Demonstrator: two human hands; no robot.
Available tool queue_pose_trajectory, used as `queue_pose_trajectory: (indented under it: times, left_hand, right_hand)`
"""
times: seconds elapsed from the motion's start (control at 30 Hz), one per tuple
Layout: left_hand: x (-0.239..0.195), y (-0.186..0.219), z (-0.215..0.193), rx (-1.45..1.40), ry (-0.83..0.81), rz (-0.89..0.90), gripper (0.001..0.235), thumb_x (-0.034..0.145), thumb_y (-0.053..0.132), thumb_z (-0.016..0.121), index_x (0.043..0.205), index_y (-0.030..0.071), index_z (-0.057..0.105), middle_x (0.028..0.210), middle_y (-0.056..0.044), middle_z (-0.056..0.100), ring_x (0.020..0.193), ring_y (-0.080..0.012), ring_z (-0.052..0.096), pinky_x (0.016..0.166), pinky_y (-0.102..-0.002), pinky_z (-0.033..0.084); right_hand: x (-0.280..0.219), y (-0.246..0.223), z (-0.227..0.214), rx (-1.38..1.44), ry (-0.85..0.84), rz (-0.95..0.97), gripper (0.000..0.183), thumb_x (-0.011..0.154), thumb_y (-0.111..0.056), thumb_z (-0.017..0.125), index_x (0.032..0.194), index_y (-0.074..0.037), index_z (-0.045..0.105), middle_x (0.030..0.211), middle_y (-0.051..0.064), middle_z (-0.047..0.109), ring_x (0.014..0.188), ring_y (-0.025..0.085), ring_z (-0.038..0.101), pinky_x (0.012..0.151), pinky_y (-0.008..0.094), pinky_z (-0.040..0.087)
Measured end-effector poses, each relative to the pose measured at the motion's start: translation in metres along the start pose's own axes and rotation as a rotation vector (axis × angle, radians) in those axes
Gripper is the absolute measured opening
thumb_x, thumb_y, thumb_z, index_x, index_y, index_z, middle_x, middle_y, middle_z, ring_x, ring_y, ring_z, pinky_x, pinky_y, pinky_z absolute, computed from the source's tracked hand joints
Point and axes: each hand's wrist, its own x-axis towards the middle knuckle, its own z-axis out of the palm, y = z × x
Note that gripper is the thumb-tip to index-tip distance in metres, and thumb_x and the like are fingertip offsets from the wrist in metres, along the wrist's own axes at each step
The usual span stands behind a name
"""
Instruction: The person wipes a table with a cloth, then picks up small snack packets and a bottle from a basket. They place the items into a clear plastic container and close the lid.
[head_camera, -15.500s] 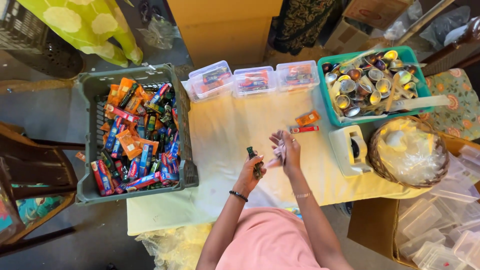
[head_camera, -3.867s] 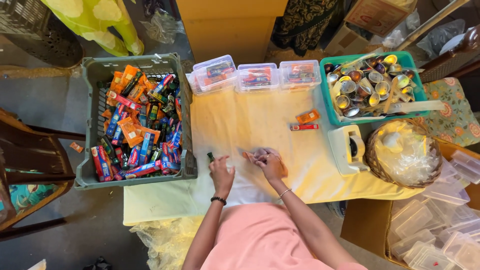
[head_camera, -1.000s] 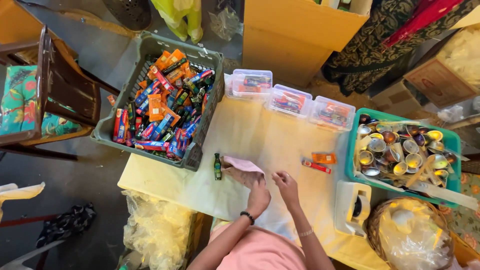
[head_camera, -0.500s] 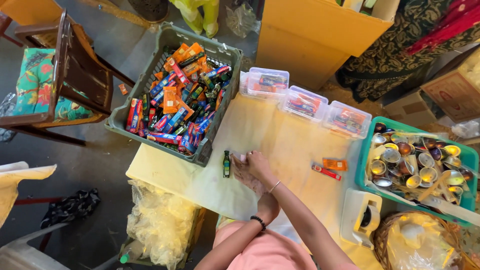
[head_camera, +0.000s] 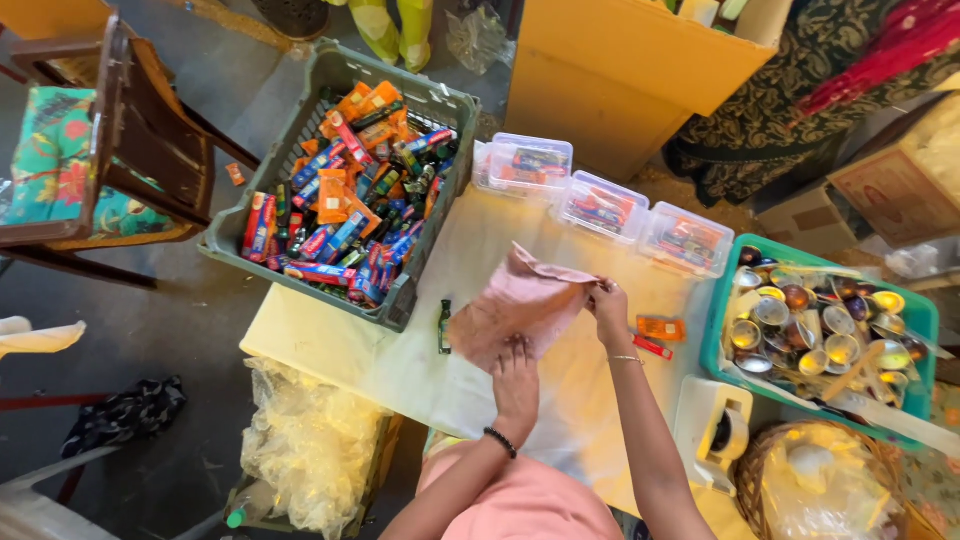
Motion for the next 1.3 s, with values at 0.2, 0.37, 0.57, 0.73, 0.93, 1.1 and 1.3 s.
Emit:
queue_pose_trajectory:
  times: [0.2, 0.37, 0.57, 0.73, 0.93, 1.1, 1.3]
  left_hand:
    - [-0.024, -0.039, 0.049, -0.186, -0.274, 0.164, 0.029, 0.095, 0.009, 0.055, 0.122, 0.008, 0.064, 0.107, -0.010, 0.068, 0.105, -0.0286, 0.064, 0.096, -0.047, 0.045]
    - [-0.048, -0.041, 0.033, -0.307, -0.273, 0.276, 0.032, 0.088, 0.004, 0.057, 0.119, 0.006, 0.066, 0.095, -0.010, 0.070, 0.091, -0.0281, 0.068, 0.087, -0.045, 0.052]
    - [-0.038, -0.053, 0.018, -0.488, -0.227, 0.180, 0.023, 0.088, 0.002, 0.055, 0.106, 0.006, 0.068, 0.092, -0.012, 0.070, 0.090, -0.0301, 0.069, 0.087, -0.046, 0.054]
    - [0.006, -0.070, -0.080, -0.568, -0.098, 0.047, 0.023, 0.089, 0.003, 0.059, 0.109, 0.005, 0.070, 0.093, -0.014, 0.070, 0.090, -0.0332, 0.067, 0.078, -0.044, 0.054]
    - [0.001, -0.063, -0.095, -0.590, -0.036, 0.196, 0.027, 0.083, 0.003, 0.065, 0.110, 0.004, 0.069, 0.087, -0.013, 0.067, 0.087, -0.0317, 0.064, 0.079, -0.043, 0.052]
    - [-0.022, -0.056, -0.055, -0.620, -0.113, 0.232, 0.021, 0.085, 0.004, 0.065, 0.106, 0.005, 0.068, 0.086, -0.013, 0.064, 0.087, -0.0315, 0.062, 0.078, -0.044, 0.051]
    - [-0.048, -0.051, 0.006, -0.610, -0.240, 0.274, 0.012, 0.085, 0.002, 0.062, 0.097, 0.005, 0.063, 0.088, -0.014, 0.063, 0.087, -0.0330, 0.062, 0.076, -0.045, 0.052]
  right_hand:
    - [-0.007, 0.067, -0.058, -0.283, 0.250, -0.033, 0.017, 0.092, -0.014, 0.068, 0.106, -0.005, 0.071, 0.086, 0.002, 0.071, 0.072, 0.011, 0.068, 0.060, 0.026, 0.052]
    - [-0.021, 0.060, -0.058, -0.597, 0.365, -0.298, 0.019, 0.086, -0.016, 0.079, 0.096, -0.001, 0.072, 0.082, 0.006, 0.075, 0.071, 0.012, 0.070, 0.066, 0.028, 0.055]
    - [-0.016, 0.025, -0.038, -0.674, 0.356, -0.365, 0.019, 0.085, -0.014, 0.082, 0.093, 0.000, 0.071, 0.080, 0.008, 0.075, 0.070, 0.011, 0.068, 0.068, 0.029, 0.056]
    - [-0.013, -0.016, -0.021, -0.349, 0.196, -0.248, 0.022, 0.089, -0.016, 0.079, 0.103, -0.005, 0.067, 0.089, 0.004, 0.075, 0.075, 0.009, 0.069, 0.064, 0.026, 0.055]
    - [0.005, -0.009, -0.025, -0.095, 0.132, -0.147, 0.023, 0.090, -0.018, 0.080, 0.104, -0.008, 0.065, 0.092, 0.002, 0.073, 0.080, 0.008, 0.068, 0.067, 0.023, 0.055]
    - [0.043, 0.053, -0.054, -0.039, 0.053, -0.319, 0.027, 0.088, -0.001, 0.083, 0.084, -0.006, 0.056, 0.095, 0.003, 0.069, 0.079, 0.009, 0.060, 0.067, 0.024, 0.050]
    - [0.030, 0.049, -0.052, -0.469, -0.003, -0.376, 0.019, 0.077, 0.012, 0.063, 0.080, -0.003, 0.075, 0.098, 0.005, 0.072, 0.083, 0.016, 0.069, 0.075, 0.027, 0.055]
